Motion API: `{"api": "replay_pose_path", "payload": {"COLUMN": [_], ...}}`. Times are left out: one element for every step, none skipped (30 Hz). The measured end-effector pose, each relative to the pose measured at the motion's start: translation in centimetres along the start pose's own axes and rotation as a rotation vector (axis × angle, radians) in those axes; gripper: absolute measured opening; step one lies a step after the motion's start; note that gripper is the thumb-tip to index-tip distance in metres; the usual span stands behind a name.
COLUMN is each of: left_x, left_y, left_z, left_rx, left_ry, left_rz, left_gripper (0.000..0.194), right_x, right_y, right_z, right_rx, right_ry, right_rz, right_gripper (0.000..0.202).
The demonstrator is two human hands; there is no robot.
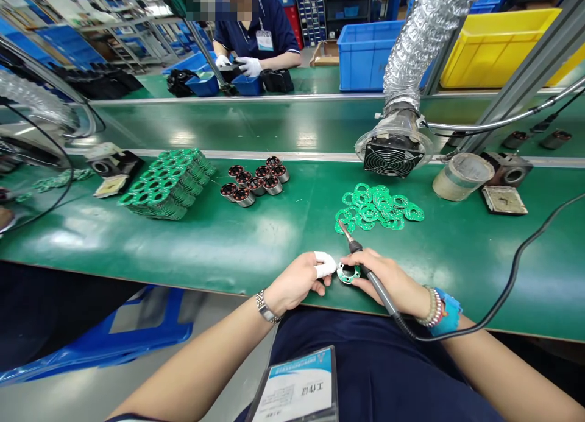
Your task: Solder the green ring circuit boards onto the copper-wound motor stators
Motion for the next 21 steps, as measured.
{"api": "replay_pose_path", "payload": {"left_x": [0.0,0.0,-0.01,-0.01,-0.01,0.0,0.02,0.05,0.07,0.1,0.12,0.13,0.13,0.1,0.06,0.0,-0.07,-0.16,-0.26,-0.36,-0.44], "left_y": [-0.15,-0.29,-0.42,-0.52,-0.59,-0.63,-0.67,-0.69,-0.71,-0.73,-0.75,-0.76,-0.76,-0.75,-0.76,-0.78,-0.81,-0.87,-0.95,-1.02,-1.06], "left_z": [-0.04,-0.08,-0.13,-0.17,-0.21,-0.24,-0.28,-0.32,-0.35,-0.38,-0.39,-0.4,-0.41,-0.41,-0.41,-0.41,-0.41,-0.4,-0.38,-0.35,-0.31], "left_rx": [-0.001,-0.005,-0.012,-0.021,-0.032,-0.042,-0.05,-0.053,-0.05,-0.042,-0.033,-0.023,-0.016,-0.012,-0.01,-0.008,-0.004,0.003,0.013,0.025,0.036], "left_ry": [-0.004,-0.008,-0.011,-0.013,-0.016,-0.019,-0.023,-0.028,-0.033,-0.037,-0.039,-0.04,-0.041,-0.043,-0.042,-0.042,-0.04,-0.036,-0.032,-0.03,-0.033], "left_rz": [0.01,0.02,0.027,0.031,0.03,0.024,0.02,0.015,0.01,0.007,0.006,0.006,0.002,-0.001,-0.003,-0.005,-0.006,-0.007,-0.008,-0.014,-0.024], "left_gripper": [0.021,0.02,0.02,0.02,0.02,0.021,0.021,0.021,0.022,0.022,0.022,0.023,0.023,0.023,0.023,0.023,0.023,0.024,0.025,0.026,0.027], "right_x": [0.02,0.04,0.06,0.09,0.11,0.12,0.14,0.15,0.15,0.15,0.14,0.13,0.12,0.1,0.08,0.07,0.06,0.06,0.05,0.05,0.06], "right_y": [-0.03,-0.07,-0.11,-0.15,-0.17,-0.19,-0.2,-0.2,-0.19,-0.19,-0.18,-0.17,-0.16,-0.17,-0.19,-0.21,-0.23,-0.25,-0.26,-0.27,-0.26], "right_z": [-0.04,-0.09,-0.14,-0.19,-0.23,-0.27,-0.29,-0.29,-0.29,-0.28,-0.27,-0.25,-0.24,-0.22,-0.21,-0.21,-0.2,-0.2,-0.19,-0.19,-0.17], "right_rx": [-0.001,-0.003,-0.004,-0.006,-0.007,-0.007,-0.006,-0.005,-0.005,-0.005,-0.005,-0.006,-0.005,-0.002,0.002,0.008,0.014,0.02,0.025,0.029,0.031], "right_ry": [0.0,-0.002,-0.005,-0.006,-0.006,-0.005,-0.001,0.004,0.009,0.014,0.018,0.023,0.027,0.03,0.031,0.031,0.031,0.029,0.026,0.024,0.023], "right_rz": [0.001,0.005,0.009,0.011,0.011,0.01,0.008,0.005,0.003,0.004,0.003,0.001,-0.002,-0.004,-0.006,-0.008,-0.01,-0.011,-0.011,-0.01,-0.008], "right_gripper": [0.035,0.036,0.037,0.037,0.038,0.038,0.038,0.038,0.037,0.037,0.037,0.036,0.036,0.035,0.035,0.034,0.034,0.034,0.033,0.033,0.033]}}
Point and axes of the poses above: each hand's wrist, its own x-axis away from the middle knuckle, its own y-axis out of the back of the hand, z = x × y, the point moved 3 cm from there along -x, towards the middle knuckle, and after that the axes turned 7 degrees about -z, right-handed, at the moved point
